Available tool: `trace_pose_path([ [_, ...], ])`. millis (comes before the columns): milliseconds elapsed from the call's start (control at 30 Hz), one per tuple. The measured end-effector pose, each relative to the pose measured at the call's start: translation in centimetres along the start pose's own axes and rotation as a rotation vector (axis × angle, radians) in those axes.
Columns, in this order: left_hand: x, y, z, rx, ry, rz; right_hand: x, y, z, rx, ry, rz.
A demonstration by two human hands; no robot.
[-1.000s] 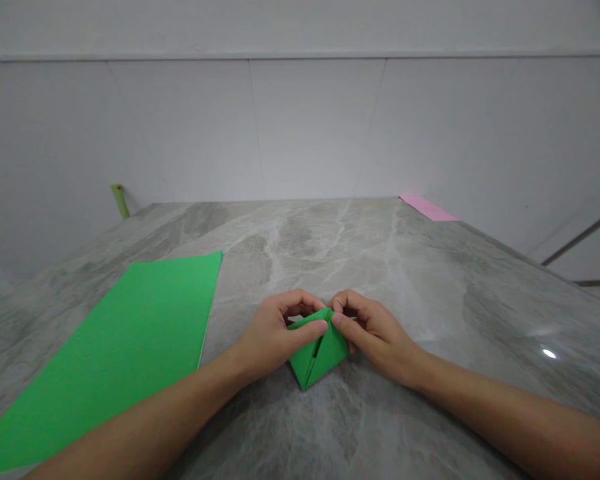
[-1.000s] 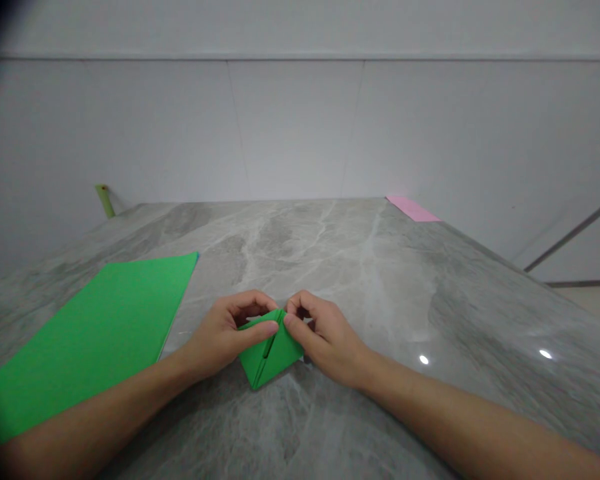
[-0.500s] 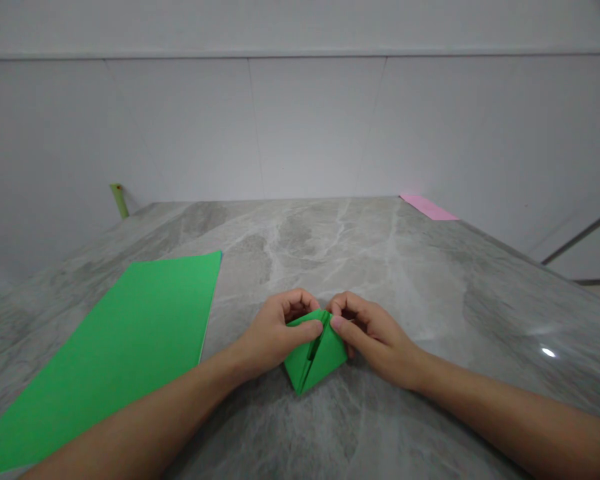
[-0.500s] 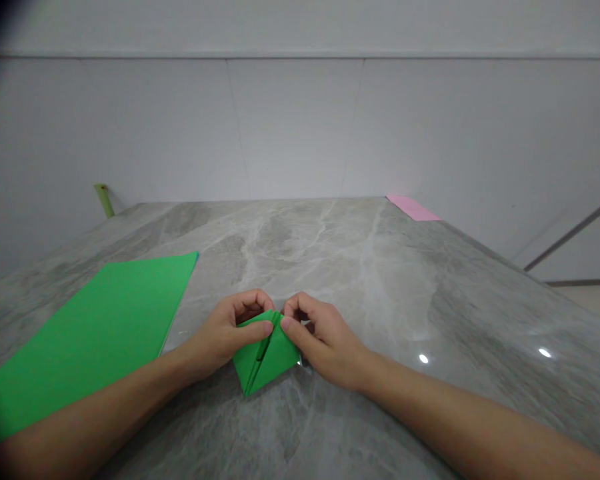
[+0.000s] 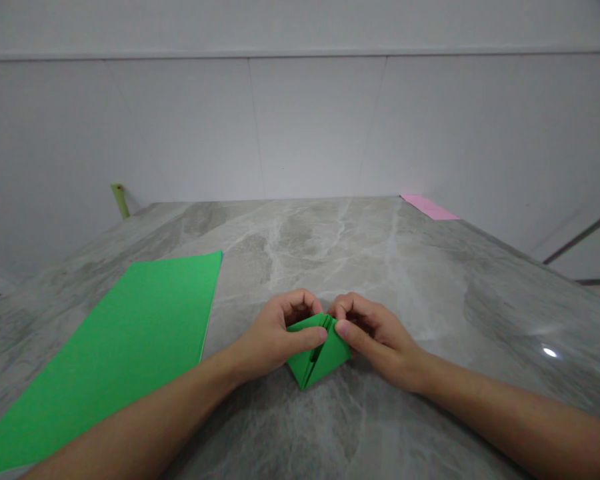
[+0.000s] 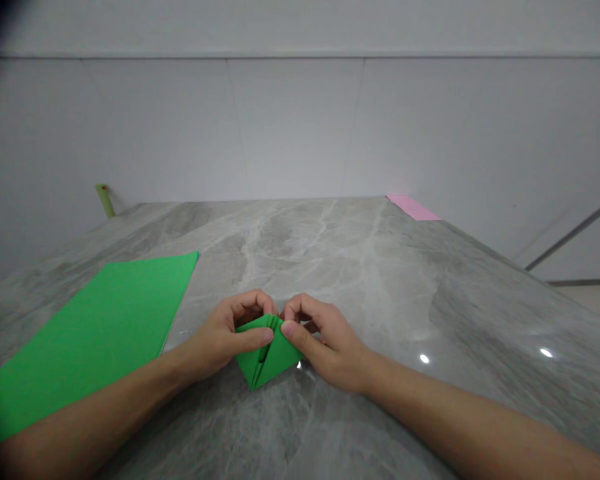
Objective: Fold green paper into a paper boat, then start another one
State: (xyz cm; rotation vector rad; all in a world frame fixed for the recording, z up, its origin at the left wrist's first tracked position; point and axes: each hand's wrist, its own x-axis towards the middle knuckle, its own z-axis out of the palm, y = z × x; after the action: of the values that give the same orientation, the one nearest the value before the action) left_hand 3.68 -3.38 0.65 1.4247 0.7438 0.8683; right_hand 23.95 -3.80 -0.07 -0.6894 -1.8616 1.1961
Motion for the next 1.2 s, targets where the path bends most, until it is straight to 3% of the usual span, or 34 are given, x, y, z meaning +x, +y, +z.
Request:
trace_pose_path([
  [133, -0.4, 0.3, 0.3, 0.134, 0.031, 0.185, 0.0, 0.0, -0.2, -0.081, 0.050, -0.094],
  [300, -0.8, 0.6, 0.3, 0.371, 0.025, 0.602, 0.1, -1.1, -0.6, -0.298, 0.087, -0.393],
  [400, -0.7, 0.7, 0.2, 0.437, 0.009, 0.722, 0.0, -1.8, -0.7, -0.397, 0.089, -0.524],
  [600, -0.5, 0.5, 0.2, 0.508, 0.034, 0.754, -0.2, -1.8, -0.7, -0.489, 0.057, -0.603],
  [967, -0.5, 0.5, 0.4, 0.560, -0.008, 0.715, 0.1, -2.2, -0.3, -0.474, -0.016, -0.539],
  [1200, -0.5, 0.7, 0.3, 0.521, 0.031, 0.716, 0.1, -2.0, -0.6, -0.475, -0.005, -0.517],
])
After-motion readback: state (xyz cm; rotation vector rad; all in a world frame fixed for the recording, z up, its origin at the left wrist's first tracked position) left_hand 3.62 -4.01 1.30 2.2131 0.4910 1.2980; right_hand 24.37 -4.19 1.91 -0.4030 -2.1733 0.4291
